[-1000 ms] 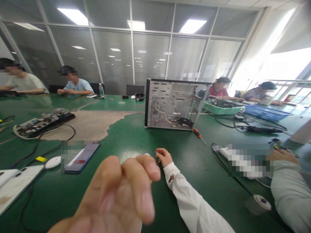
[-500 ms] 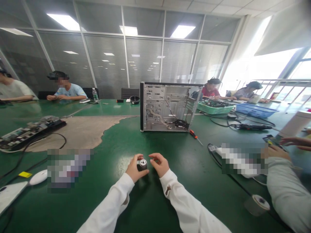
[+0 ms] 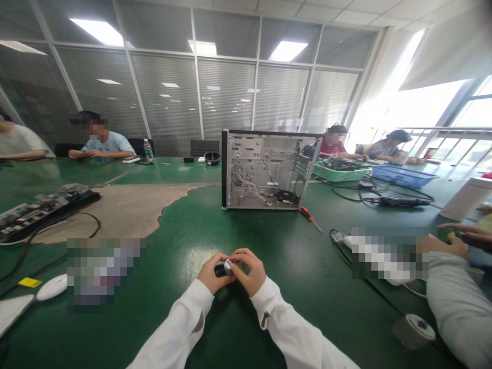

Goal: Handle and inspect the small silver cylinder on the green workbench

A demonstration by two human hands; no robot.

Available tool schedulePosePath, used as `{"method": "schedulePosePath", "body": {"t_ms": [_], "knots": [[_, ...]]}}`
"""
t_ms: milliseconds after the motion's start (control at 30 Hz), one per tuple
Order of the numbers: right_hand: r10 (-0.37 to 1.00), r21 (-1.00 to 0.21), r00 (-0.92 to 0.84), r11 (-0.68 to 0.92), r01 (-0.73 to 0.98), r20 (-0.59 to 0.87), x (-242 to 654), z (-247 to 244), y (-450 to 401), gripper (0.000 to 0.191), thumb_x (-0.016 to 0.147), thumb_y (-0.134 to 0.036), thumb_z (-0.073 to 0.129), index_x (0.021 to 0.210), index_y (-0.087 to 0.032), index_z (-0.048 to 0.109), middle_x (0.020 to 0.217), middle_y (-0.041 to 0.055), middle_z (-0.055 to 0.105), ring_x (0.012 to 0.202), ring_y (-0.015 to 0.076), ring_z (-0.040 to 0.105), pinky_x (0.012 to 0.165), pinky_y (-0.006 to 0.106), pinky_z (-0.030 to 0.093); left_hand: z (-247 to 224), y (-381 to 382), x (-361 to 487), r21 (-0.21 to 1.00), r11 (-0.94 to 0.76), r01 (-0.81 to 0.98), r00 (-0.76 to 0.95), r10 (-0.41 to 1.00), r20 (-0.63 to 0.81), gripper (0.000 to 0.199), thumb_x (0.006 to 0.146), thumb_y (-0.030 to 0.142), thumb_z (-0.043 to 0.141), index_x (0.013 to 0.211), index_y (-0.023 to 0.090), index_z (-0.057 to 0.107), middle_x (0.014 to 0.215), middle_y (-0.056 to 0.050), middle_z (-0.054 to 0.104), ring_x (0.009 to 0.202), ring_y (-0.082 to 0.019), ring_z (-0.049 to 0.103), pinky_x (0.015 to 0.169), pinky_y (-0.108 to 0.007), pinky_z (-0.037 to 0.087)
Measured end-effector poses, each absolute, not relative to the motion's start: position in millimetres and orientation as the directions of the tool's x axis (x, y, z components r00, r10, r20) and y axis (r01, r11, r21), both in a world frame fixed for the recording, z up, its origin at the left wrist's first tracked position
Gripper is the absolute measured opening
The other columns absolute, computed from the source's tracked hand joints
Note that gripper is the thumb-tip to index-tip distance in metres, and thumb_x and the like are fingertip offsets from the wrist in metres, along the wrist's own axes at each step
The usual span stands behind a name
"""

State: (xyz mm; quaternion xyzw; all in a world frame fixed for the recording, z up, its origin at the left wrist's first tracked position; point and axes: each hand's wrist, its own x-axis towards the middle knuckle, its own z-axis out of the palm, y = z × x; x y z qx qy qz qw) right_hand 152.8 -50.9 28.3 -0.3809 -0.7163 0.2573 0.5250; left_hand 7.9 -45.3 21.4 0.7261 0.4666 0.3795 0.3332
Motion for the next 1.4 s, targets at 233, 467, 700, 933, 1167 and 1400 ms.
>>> {"method": "schedulePosePath", "body": {"t_ms": [233, 467, 700, 933, 1167, 1400], "knots": [[0.804, -0.759, -0.174, 0.595, 0.263, 0.569, 153, 33, -52, 0.012, 0.066, -0.014, 0.050, 0.072, -0.020, 0.059, 0.080, 0.0036, 0.055, 0.074, 0.0130, 0.051, 0.057, 0.022, 0.042, 20, -46, 6, 0.806, -0.378, 0.455, 0.286, 0.920, 0.270, 0.033, 0.052, 0.022, 0.063, 0.084, 0.018, 0.054, 0.083, -0.003, 0.057, 0.082, -0.019, 0.053, 0.075, -0.031, 0.039], [0.792, -0.752, -0.078, 0.601, 0.271, 0.605, 162, 34, -43, 0.010, 0.069, -0.018, 0.048, 0.072, -0.019, 0.057, 0.080, 0.0036, 0.055, 0.074, 0.0130, 0.052, 0.059, 0.024, 0.042, 20, -46, 7, 0.797, -0.395, 0.458, 0.259, 0.916, 0.305, 0.033, 0.053, 0.021, 0.063, 0.085, 0.018, 0.055, 0.085, -0.004, 0.058, 0.084, -0.019, 0.052, 0.078, -0.032, 0.037], [0.878, -0.692, -0.164, 0.459, 0.557, 0.450, 181, 2, -16, 0.005, 0.063, -0.018, 0.054, 0.063, -0.019, 0.058, 0.080, 0.0037, 0.056, 0.079, 0.0156, 0.051, 0.070, 0.029, 0.040, 20, -42, -2, 0.841, -0.312, 0.443, 0.157, 0.950, 0.270, 0.036, 0.056, 0.017, 0.058, 0.092, 0.017, 0.053, 0.093, -0.006, 0.058, 0.088, -0.019, 0.052, 0.082, -0.033, 0.036], [0.913, -0.597, -0.221, 0.394, 0.699, 0.344, 196, -11, -6, 0.008, 0.064, -0.020, 0.053, 0.068, -0.021, 0.060, 0.085, 0.0037, 0.056, 0.082, 0.0169, 0.050, 0.073, 0.030, 0.038, 4, -29, -15, 0.872, -0.233, 0.429, 0.020, 0.968, 0.249, 0.046, 0.052, 0.007, 0.053, 0.097, 0.018, 0.049, 0.097, -0.006, 0.058, 0.091, -0.019, 0.052, 0.079, -0.034, 0.038], [0.920, -0.506, -0.243, 0.373, 0.777, 0.306, 217, -12, -18, 0.023, 0.063, -0.020, 0.051, 0.085, -0.023, 0.057, 0.094, 0.0043, 0.055, 0.088, 0.0184, 0.047, 0.073, 0.031, 0.036, 5, -29, -21, 0.900, -0.190, 0.392, 0.031, 0.981, 0.193, 0.053, 0.048, -0.003, 0.039, 0.097, 0.016, 0.050, 0.098, -0.005, 0.059, 0.092, -0.017, 0.052, 0.080, -0.030, 0.039], [0.947, -0.464, -0.107, 0.244, 0.851, 0.303, 238, -18, -22, 0.022, 0.066, -0.020, 0.047, 0.084, -0.024, 0.057, 0.096, 0.0028, 0.054, 0.089, 0.0183, 0.046, 0.072, 0.030, 0.035, -8, -21, -21, 0.902, -0.190, 0.388, -0.022, 0.976, 0.216, 0.051, 0.048, -0.004, 0.036, 0.092, 0.015, 0.052, 0.093, -0.006, 0.060, 0.087, -0.017, 0.055, 0.076, -0.031, 0.040]]}}
